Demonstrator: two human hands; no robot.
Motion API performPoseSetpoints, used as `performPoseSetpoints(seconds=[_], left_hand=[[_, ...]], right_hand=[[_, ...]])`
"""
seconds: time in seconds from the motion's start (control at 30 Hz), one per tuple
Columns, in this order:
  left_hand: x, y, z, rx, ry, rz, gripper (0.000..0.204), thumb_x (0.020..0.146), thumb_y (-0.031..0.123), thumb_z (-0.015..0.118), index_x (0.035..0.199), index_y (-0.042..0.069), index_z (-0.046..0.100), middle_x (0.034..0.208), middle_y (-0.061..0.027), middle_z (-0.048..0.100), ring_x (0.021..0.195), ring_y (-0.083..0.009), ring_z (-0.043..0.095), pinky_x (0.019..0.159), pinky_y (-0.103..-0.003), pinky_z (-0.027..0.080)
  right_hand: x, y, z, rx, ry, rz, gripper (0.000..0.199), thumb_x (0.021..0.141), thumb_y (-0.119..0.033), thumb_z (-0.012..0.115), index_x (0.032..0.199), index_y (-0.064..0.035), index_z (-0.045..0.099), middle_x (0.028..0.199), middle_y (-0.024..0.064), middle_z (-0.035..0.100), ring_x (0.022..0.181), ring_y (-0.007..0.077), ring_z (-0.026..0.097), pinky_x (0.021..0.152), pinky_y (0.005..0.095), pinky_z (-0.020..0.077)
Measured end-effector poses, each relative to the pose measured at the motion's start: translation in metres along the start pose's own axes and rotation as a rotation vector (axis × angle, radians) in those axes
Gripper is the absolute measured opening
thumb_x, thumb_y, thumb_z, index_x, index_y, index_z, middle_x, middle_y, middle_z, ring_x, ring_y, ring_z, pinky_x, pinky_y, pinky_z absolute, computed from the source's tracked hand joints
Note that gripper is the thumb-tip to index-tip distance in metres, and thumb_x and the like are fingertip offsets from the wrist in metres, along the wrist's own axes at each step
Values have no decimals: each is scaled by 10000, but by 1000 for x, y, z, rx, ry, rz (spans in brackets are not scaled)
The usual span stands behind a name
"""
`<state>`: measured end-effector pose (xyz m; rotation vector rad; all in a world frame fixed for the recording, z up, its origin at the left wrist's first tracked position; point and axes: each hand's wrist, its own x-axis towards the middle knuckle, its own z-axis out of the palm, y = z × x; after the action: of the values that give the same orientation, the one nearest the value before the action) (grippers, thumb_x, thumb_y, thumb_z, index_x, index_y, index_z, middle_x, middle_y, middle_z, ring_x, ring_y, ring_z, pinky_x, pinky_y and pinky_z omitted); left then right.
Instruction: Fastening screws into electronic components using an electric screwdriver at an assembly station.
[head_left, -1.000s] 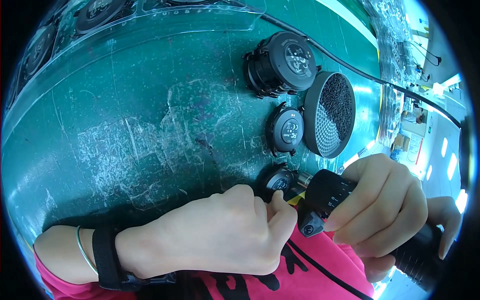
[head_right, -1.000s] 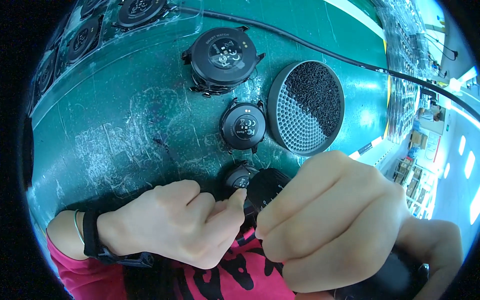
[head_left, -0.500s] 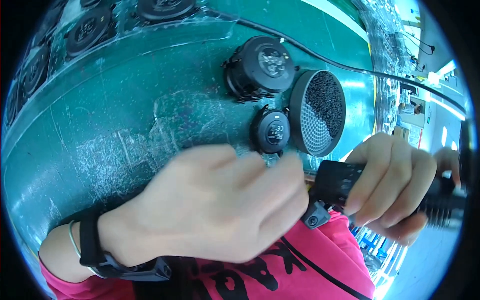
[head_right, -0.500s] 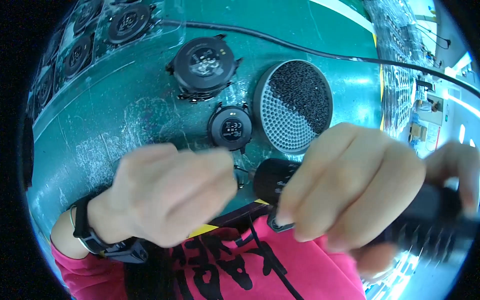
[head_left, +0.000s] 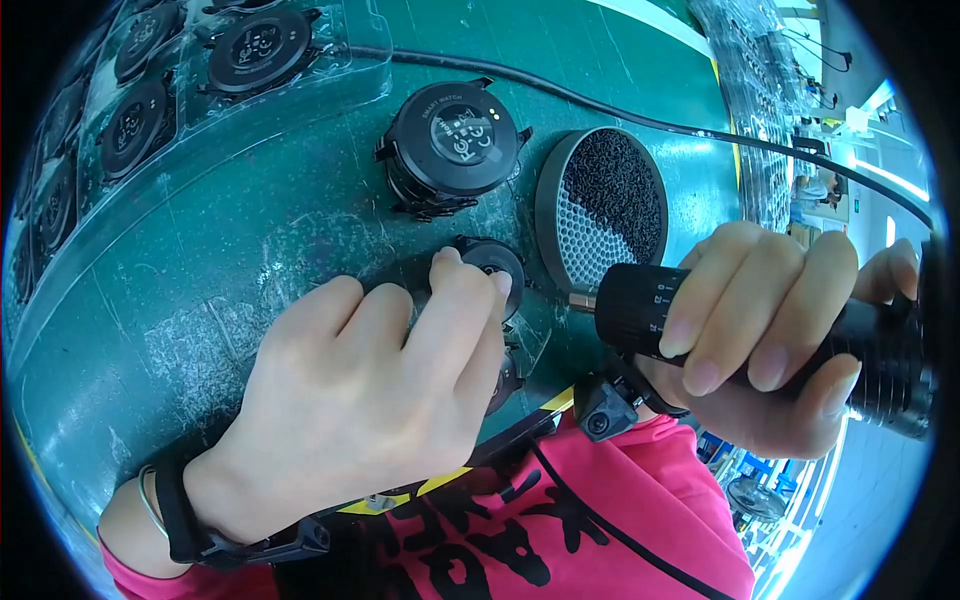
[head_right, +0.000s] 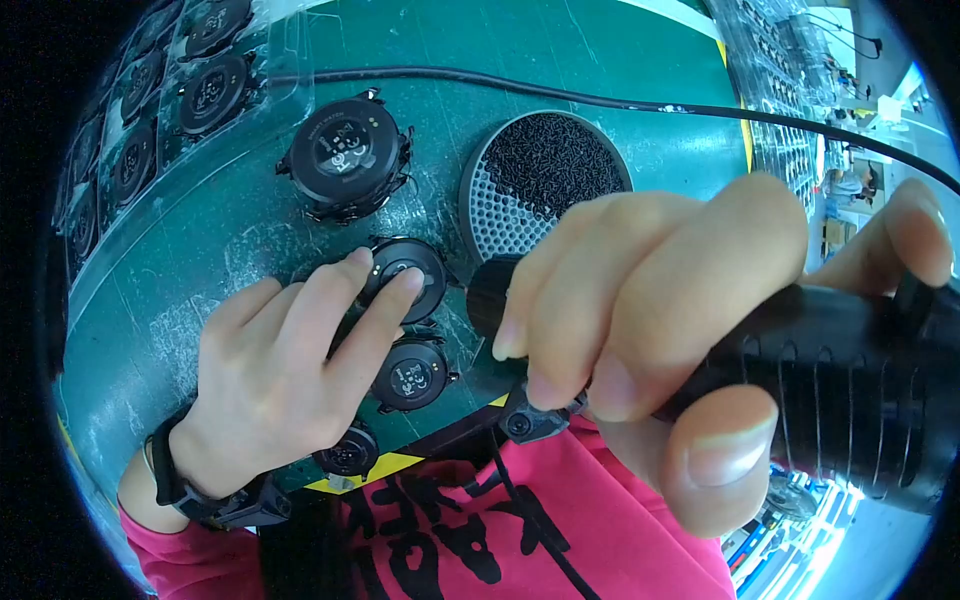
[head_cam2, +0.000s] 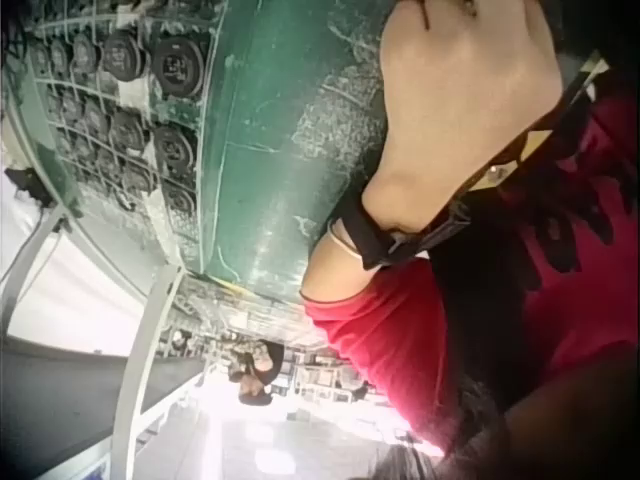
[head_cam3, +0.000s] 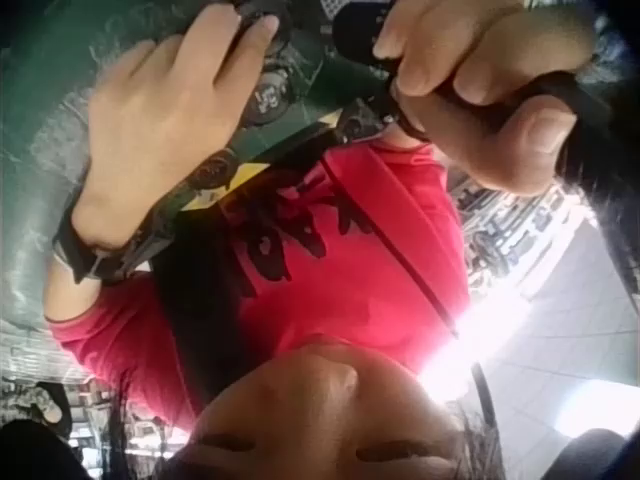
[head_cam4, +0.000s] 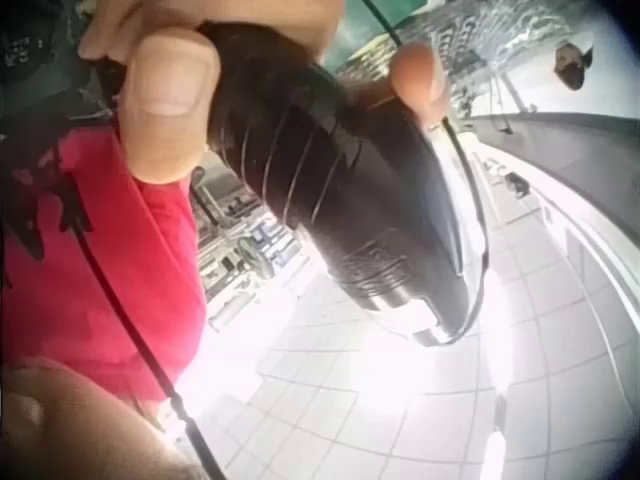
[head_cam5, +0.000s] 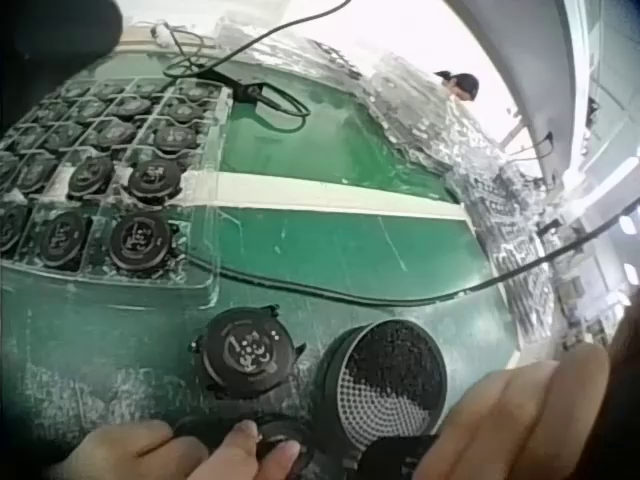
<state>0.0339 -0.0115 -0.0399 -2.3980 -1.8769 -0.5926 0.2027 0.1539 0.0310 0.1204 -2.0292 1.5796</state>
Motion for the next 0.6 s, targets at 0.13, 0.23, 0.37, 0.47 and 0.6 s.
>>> performPoseSetpoints(seconds=[0.13,0.23,0.37,0.47,0.6], left_hand=[[-2,-1,-2,-16,23,-3,347,779,122,695,1116,45,722,1026,-134,624,658,-151,599,517,-273,417],[-2,-1,-3,-28,-5,-4,354,775,123,697,1120,46,721,1026,-136,623,684,-163,613,521,-277,425],[-2,-1,-1,-43,-4,-9,360,769,125,702,1121,47,719,1025,-135,623,697,-170,619,527,-279,433],[-1,0,-3,-47,-6,-22,364,764,125,706,1120,49,718,1017,-129,620,703,-177,621,532,-280,438],[1,-1,-6,-107,-18,-41,346,761,115,706,1098,37,715,1045,-117,634,688,-171,619,530,-279,444]], right_hand=[[3,0,3,-11,-36,17,461,953,-172,558,1348,-42,359,805,67,555,580,158,608,533,288,528],[4,1,6,-26,-64,35,450,962,-177,548,1353,-54,360,819,66,553,591,156,607,545,286,524],[7,2,8,-47,-105,60,437,975,-184,534,1360,-69,363,838,63,549,606,153,605,561,284,519],[10,2,9,-57,-137,70,426,985,-190,524,1365,-81,365,852,62,546,617,150,604,573,282,515],[15,4,12,-65,-182,91,413,997,-197,511,1372,-97,367,871,60,543,631,147,602,589,280,510]])
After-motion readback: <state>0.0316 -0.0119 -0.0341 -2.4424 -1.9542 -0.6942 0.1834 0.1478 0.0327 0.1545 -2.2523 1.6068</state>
